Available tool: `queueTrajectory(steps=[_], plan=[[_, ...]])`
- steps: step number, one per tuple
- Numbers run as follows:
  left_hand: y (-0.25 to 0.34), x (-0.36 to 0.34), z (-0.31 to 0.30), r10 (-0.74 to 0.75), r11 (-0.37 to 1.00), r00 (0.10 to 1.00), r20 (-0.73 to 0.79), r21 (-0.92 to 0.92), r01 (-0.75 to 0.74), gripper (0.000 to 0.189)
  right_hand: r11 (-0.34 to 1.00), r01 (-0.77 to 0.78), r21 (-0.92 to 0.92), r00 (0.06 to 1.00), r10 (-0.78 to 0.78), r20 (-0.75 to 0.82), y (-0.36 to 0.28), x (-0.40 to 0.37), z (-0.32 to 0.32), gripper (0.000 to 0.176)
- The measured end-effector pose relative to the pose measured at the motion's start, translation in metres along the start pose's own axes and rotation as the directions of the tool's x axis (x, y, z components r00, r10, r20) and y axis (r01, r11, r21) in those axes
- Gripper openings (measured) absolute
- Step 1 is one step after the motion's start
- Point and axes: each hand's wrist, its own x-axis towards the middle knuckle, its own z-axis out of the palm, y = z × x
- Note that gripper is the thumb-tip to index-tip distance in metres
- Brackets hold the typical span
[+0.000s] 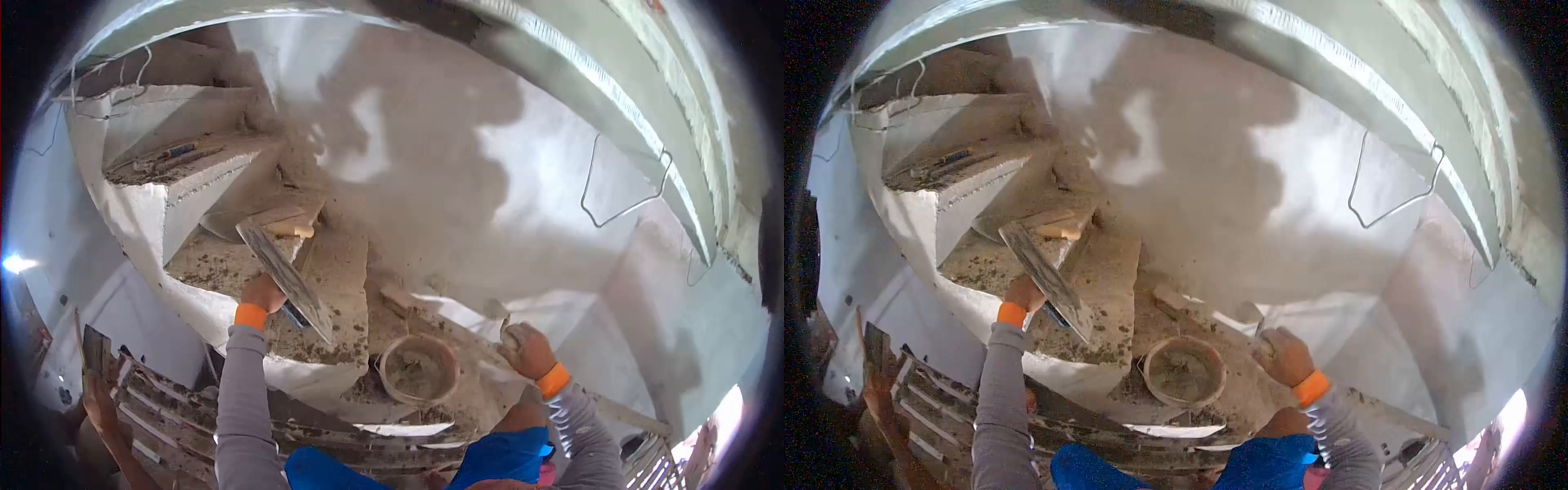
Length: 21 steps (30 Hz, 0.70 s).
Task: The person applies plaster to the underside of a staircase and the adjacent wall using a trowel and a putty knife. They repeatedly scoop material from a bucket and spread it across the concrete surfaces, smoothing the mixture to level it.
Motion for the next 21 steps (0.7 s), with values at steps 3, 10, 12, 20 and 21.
queueTrajectory(steps=[3, 10, 12, 20, 21], plan=[[-0.001, -0.001, -0.001, 0.112, 0.989, 0.994, -0.012, 0.095, -0.110, 0.049, 0.979, 0.124, -0.161, 0.976, -0.150, -0.158, -0.021, 0.042, -0.053, 0.022], [0.002, -0.004, -0.006, 0.135, 0.980, 0.991, 0.007, 0.147, -0.135, 0.047, 0.792, 0.148, -0.592, 0.784, -0.459, -0.418, -0.041, 0.152, -0.155, 0.024], [0.000, 0.000, -0.007, 0.129, 0.983, 0.990, 0.057, 0.121, -0.135, 0.048, 0.775, 0.135, -0.617, 0.746, -0.489, -0.452, -0.047, 0.184, -0.184, 0.026], [-0.007, 0.006, 0.004, 0.068, 0.988, 0.989, 0.132, 0.130, -0.086, 0.046, 0.693, 0.037, -0.720, 0.639, -0.571, -0.516, -0.002, 0.196, -0.231, 0.031], [-0.010, 0.009, 0.006, 0.101, 0.985, 0.987, 0.127, 0.129, -0.117, 0.045, 0.724, -0.001, -0.690, 0.647, -0.526, -0.553, 0.002, 0.190, -0.219, 0.030]])
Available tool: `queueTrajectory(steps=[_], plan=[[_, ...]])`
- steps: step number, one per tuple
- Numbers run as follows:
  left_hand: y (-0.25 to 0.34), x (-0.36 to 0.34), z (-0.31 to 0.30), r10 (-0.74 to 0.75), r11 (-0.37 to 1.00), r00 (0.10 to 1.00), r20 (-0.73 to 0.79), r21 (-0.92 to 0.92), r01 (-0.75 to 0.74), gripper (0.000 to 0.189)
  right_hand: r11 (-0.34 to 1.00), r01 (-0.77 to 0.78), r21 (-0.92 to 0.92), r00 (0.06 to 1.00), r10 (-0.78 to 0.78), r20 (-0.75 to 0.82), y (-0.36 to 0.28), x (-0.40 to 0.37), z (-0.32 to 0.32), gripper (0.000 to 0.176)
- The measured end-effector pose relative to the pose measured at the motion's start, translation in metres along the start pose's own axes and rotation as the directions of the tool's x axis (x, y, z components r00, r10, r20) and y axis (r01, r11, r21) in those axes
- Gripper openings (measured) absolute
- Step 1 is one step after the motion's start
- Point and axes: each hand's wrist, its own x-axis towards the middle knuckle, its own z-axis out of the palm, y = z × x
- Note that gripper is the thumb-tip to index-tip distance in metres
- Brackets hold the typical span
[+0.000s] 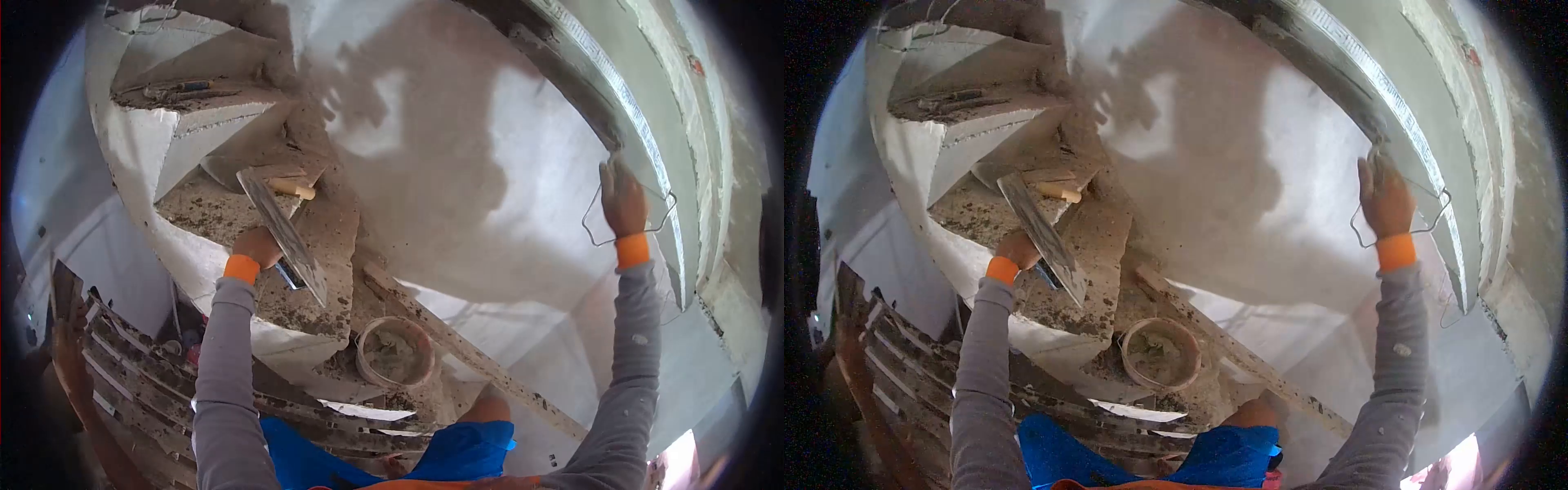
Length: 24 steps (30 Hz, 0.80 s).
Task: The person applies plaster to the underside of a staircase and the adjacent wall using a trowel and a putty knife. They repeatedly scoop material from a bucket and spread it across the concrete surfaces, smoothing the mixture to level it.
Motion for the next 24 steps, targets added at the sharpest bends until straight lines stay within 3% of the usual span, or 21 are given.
queueTrajectory(steps=[2, 3, 6, 10, 16, 19, 22, 23, 24], plan=[[0.013, -0.014, -0.014, 0.009, 1.000, 0.995, -0.099, 0.021, -0.006, 0.042, 0.993, -0.116, -0.001, 0.993, 0.116, 0.013, -0.011, -0.017, 0.001, 0.026], [0.019, -0.019, -0.019, 0.016, 0.999, 0.990, -0.143, 0.037, -0.011, 0.041, 0.998, -0.062, -0.018, 0.998, 0.062, -0.016, -0.019, -0.016, 0.004, 0.024], [0.002, 0.001, 0.000, 0.094, 0.980, 0.993, -0.065, 0.183, -0.081, 0.041, 1.000, -0.022, -0.005, 1.000, 0.022, 0.022, -0.062, 0.011, 0.004, 0.020], [0.015, -0.014, -0.017, 0.055, 0.994, 0.996, -0.066, 0.098, -0.048, 0.042, 0.986, -0.156, -0.065, 0.986, 0.159, 0.044, -0.084, 0.060, 0.009, 0.028], [0.002, 0.000, -0.003, 0.049, 0.994, 0.998, -0.026, 0.101, -0.047, 0.044, 0.991, -0.135, 0.010, 0.988, 0.135, -0.077, -0.088, 0.064, -0.018, 0.029], [0.006, -0.004, -0.007, 0.009, 0.998, 1.000, -0.022, 0.061, -0.007, 0.044, 0.998, -0.037, 0.045, 0.966, 0.047, -0.255, -0.080, 0.052, -0.024, 0.027], [0.015, -0.011, -0.017, -0.044, 0.999, 0.999, 0.013, -0.004, 0.044, 0.044, 0.992, -0.069, 0.102, 0.955, 0.096, -0.281, -0.074, 0.036, -0.027, 0.024], [0.019, -0.014, -0.024, -0.071, 0.997, 0.996, 0.045, -0.011, 0.072, 0.044, 0.976, -0.125, 0.179, 0.964, 0.162, -0.212, -0.075, 0.032, -0.028, 0.023], [0.022, -0.015, -0.027, -0.097, 0.995, 0.992, 0.076, -0.018, 0.099, 0.044, 0.982, -0.075, 0.172, 0.970, 0.112, -0.217, -0.077, 0.034, -0.025, 0.023]])
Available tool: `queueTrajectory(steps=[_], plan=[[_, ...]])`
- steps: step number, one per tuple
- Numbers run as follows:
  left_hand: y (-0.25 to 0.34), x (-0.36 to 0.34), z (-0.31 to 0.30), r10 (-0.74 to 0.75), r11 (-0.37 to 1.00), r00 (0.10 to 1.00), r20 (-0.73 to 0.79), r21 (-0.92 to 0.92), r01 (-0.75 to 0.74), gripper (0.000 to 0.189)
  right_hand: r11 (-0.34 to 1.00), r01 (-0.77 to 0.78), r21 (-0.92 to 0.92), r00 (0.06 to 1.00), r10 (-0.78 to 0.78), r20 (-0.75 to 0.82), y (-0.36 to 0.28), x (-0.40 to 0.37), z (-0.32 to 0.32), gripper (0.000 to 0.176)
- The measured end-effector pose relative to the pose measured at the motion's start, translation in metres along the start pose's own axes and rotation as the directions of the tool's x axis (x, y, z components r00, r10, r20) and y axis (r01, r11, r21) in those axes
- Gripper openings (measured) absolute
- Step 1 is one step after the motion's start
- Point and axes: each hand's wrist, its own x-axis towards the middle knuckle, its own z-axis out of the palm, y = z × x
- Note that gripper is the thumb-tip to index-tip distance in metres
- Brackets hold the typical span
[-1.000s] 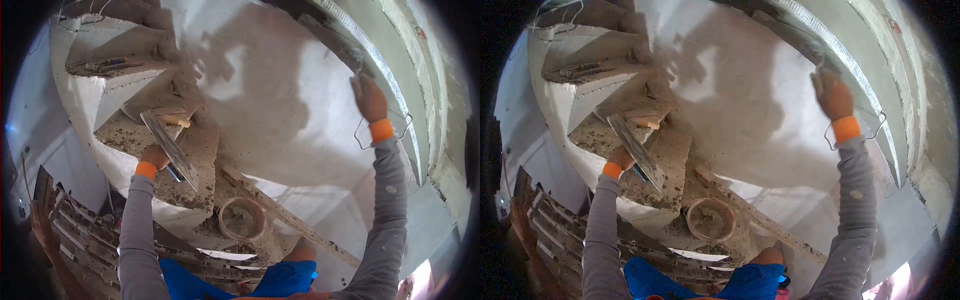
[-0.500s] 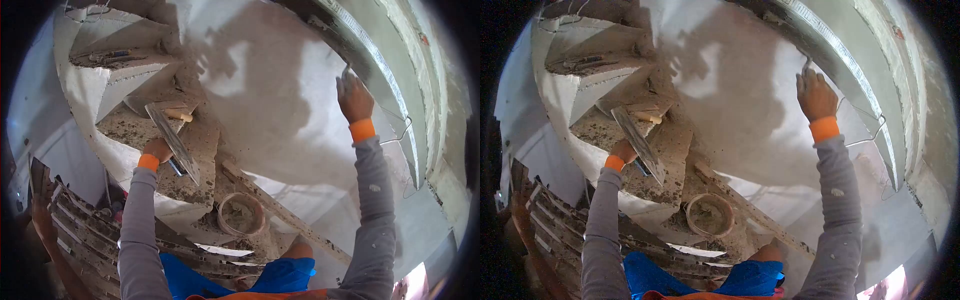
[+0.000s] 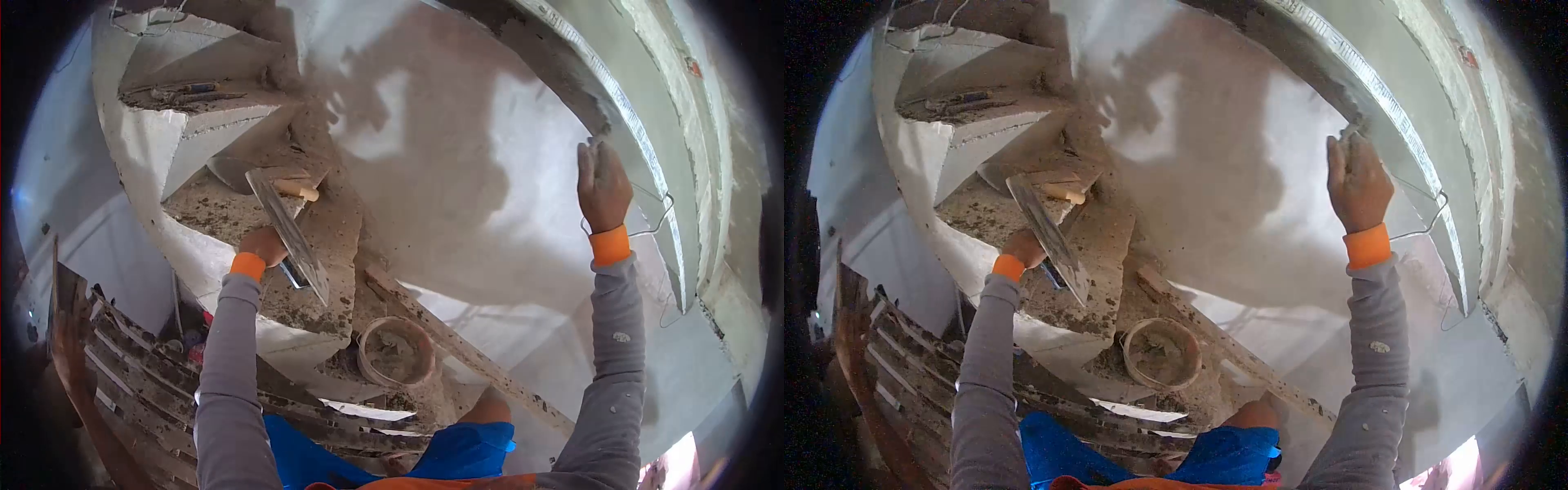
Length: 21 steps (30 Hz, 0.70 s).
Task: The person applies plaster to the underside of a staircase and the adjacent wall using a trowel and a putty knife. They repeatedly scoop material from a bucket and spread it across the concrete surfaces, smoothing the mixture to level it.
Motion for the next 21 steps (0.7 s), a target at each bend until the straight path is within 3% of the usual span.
queueTrajectory(steps=[3, 6, 9, 12, 15, 18, 21], plan=[[-0.006, 0.007, 0.009, 0.044, 0.999, 0.998, -0.038, 0.028, -0.043, 0.044, 0.992, 0.123, 0.010, 0.991, -0.123, 0.058, -0.015, 0.014, 0.016, 0.026], [-0.028, 0.030, 0.036, 0.151, 0.982, 0.980, -0.129, 0.133, -0.133, 0.042, 0.989, 0.099, -0.109, 0.980, -0.077, 0.183, -0.023, 0.050, 0.028, 0.028], [0.016, -0.025, -0.023, 0.010, 0.999, 0.999, -0.051, -0.037, -0.012, 0.042, 0.995, 0.098, 0.004, 0.990, -0.098, 0.102, -0.007, 0.057, 0.012, 0.030], [-0.027, 0.022, 0.034, 0.207, 0.972, 0.946, -0.249, 0.166, -0.169, 0.043, 1.000, 0.015, -0.005, 0.995, -0.014, 0.103, 0.006, 0.039, -0.006, 0.032], [-0.012, 0.007, 0.017, 0.074, 0.996, 0.983, -0.169, 0.065, -0.064, 0.045, 1.000, -0.008, 0.024, 0.995, 0.006, 0.097, 0.027, 0.015, -0.014, 0.031], [-0.014, 0.011, 0.019, 0.087, 0.996, 0.985, -0.150, 0.023, -0.084, 0.044, 0.990, -0.077, 0.119, 0.986, 0.058, 0.158, 0.033, -0.001, -0.012, 0.028], [0.002, -0.003, -0.003, 0.019, 1.000, 0.999, -0.034, -0.004, -0.019, 0.044, 0.981, 0.160, 0.109, 0.987, -0.162, 0.016, 0.013, 0.010, 0.012, 0.026]])
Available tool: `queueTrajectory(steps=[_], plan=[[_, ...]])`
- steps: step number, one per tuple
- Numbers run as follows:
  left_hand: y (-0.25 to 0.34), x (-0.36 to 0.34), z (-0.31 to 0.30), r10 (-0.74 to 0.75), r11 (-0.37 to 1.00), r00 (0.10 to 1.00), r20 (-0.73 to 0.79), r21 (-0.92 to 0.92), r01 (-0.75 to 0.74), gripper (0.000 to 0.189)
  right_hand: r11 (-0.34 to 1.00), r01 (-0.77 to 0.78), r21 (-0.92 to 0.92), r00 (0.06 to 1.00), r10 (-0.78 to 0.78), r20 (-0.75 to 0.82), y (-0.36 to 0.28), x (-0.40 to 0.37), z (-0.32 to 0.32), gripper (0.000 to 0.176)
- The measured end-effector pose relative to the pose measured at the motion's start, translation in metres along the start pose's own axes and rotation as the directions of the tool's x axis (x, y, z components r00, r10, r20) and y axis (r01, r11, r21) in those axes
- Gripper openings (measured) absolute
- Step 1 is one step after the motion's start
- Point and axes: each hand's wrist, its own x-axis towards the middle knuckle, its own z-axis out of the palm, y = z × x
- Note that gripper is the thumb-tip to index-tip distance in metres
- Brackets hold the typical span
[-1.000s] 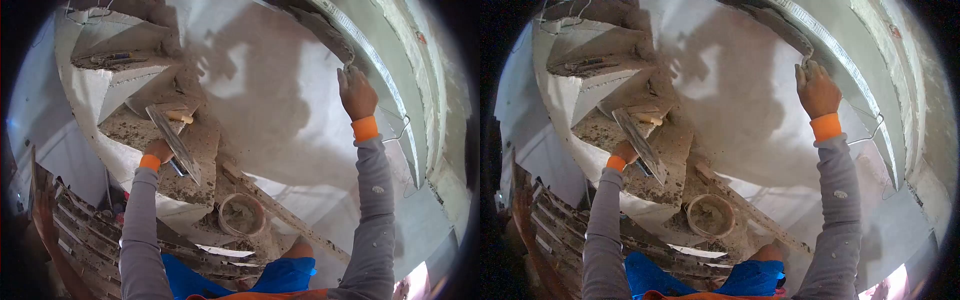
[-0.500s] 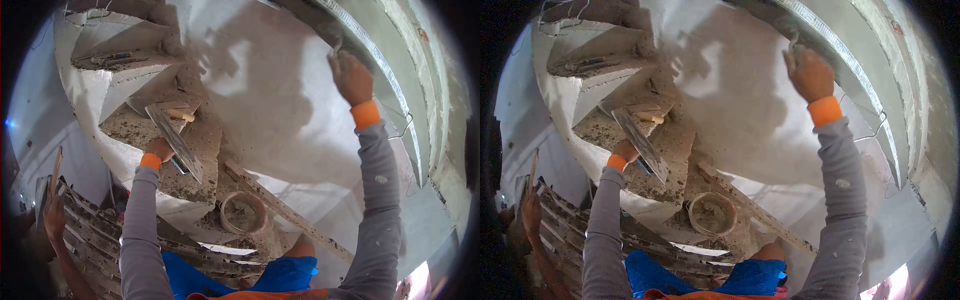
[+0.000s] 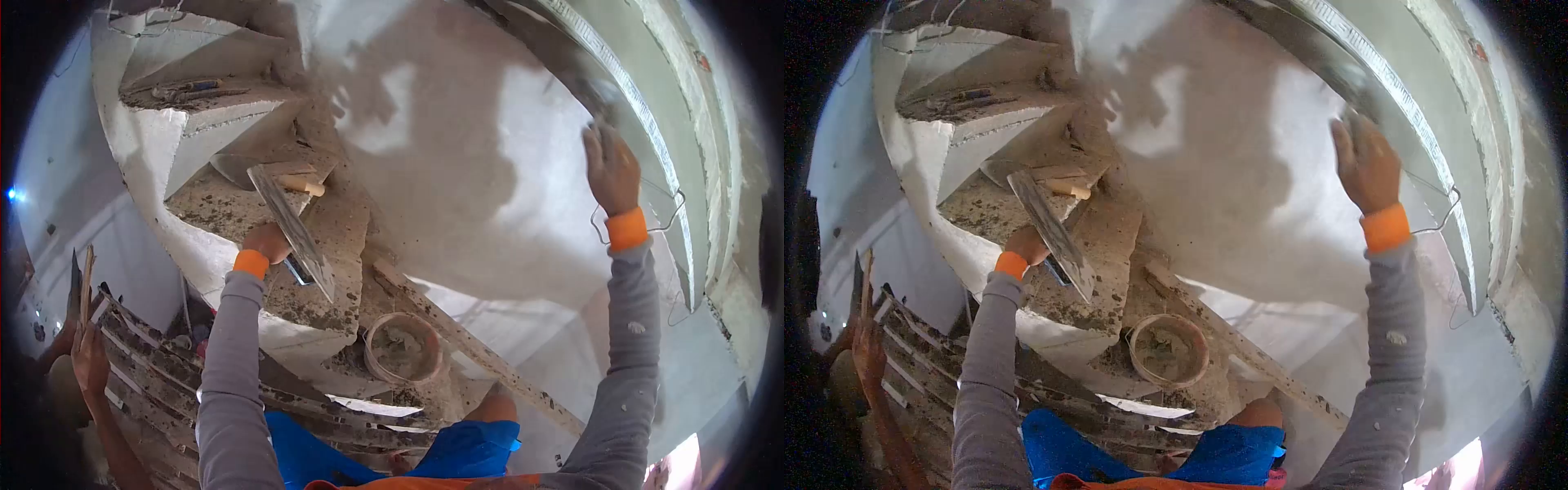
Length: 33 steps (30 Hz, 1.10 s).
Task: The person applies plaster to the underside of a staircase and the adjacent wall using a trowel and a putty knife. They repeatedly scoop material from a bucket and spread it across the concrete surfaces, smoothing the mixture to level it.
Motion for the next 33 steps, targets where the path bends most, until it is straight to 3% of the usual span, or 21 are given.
queueTrajectory(steps=[1, 3, 6, 9, 12, 15, 16, 19, 22, 24, 27, 31, 33], plan=[[-0.008, 0.008, 0.011, 0.029, 0.999, 0.999, -0.034, 0.016, -0.029, 0.043, 0.996, -0.087, 0.003, 0.984, 0.085, 0.156, -0.012, 0.014, 0.001, 0.024], [-0.031, 0.028, 0.040, 0.084, 0.996, 0.991, -0.107, 0.046, -0.080, 0.043, 0.991, -0.114, -0.070, 0.966, 0.127, 0.225, -0.009, 0.033, 0.024, 0.031], [-0.030, 0.024, 0.035, 0.156, 0.983, 0.973, -0.171, 0.118, -0.137, 0.045, 0.941, -0.162, -0.297, 0.902, 0.263, 0.342, -0.006, 0.045, 0.039, 0.041], [-0.020, 0.016, 0.023, 0.060, 0.998, 0.993, -0.097, 0.041, -0.056, 0.046, 0.931, -0.140, -0.337, 0.908, 0.257, 0.332, 0.019, 0.022, 0.047, 0.039], [-0.020, 0.013, 0.026, 0.157, 0.986, 0.963, -0.219, 0.084, -0.142, 0.043, 0.924, -0.158, -0.349, 0.921, 0.265, 0.285, 0.033, -0.010, 0.038, 0.037], [-0.021, 0.018, 0.027, 0.124, 0.991, 0.981, -0.147, 0.065, -0.116, 0.044, 0.950, -0.178, -0.256, 0.920, 0.253, 0.300, 0.025, -0.022, 0.025, 0.034], [-0.018, 0.015, 0.023, 0.114, 0.992, 0.984, -0.135, 0.063, -0.107, 0.044, 0.968, -0.128, -0.216, 0.966, 0.171, 0.192, 0.016, -0.021, 0.025, 0.033], [-0.013, 0.008, 0.016, 0.105, 0.994, 0.985, -0.141, 0.019, -0.103, 0.045, 0.996, -0.016, -0.087, 0.992, 0.027, 0.125, -0.010, 0.012, 0.030, 0.033], [-0.020, 0.011, 0.023, 0.137, 0.990, 0.973, -0.186, -0.008, -0.141, 0.045, 0.994, -0.103, -0.022, 0.979, 0.105, 0.177, -0.020, 0.040, 0.041, 0.035], [-0.017, 0.010, 0.017, 0.168, 0.981, 0.977, -0.131, 0.119, -0.153, 0.046, 0.980, -0.152, -0.131, 0.946, 0.183, 0.268, -0.009, 0.036, 0.054, 0.037], [-0.022, 0.013, 0.024, 0.206, 0.971, 0.965, -0.161, 0.153, -0.182, 0.046, 0.965, -0.154, -0.214, 0.904, 0.225, 0.364, 0.019, 0.005, 0.071, 0.039], [-0.010, 0.004, 0.011, 0.096, 0.995, 0.982, -0.161, 0.040, -0.090, 0.043, 0.956, -0.181, -0.231, 0.851, 0.270, 0.451, 0.011, -0.002, 0.058, 0.038], [-0.016, 0.011, 0.018, 0.121, 0.991, 0.983, -0.140, 0.075, -0.111, 0.042, 0.980, -0.138, -0.140, 0.940, 0.174, 0.293, -0.001, 0.004, 0.054, 0.034]])
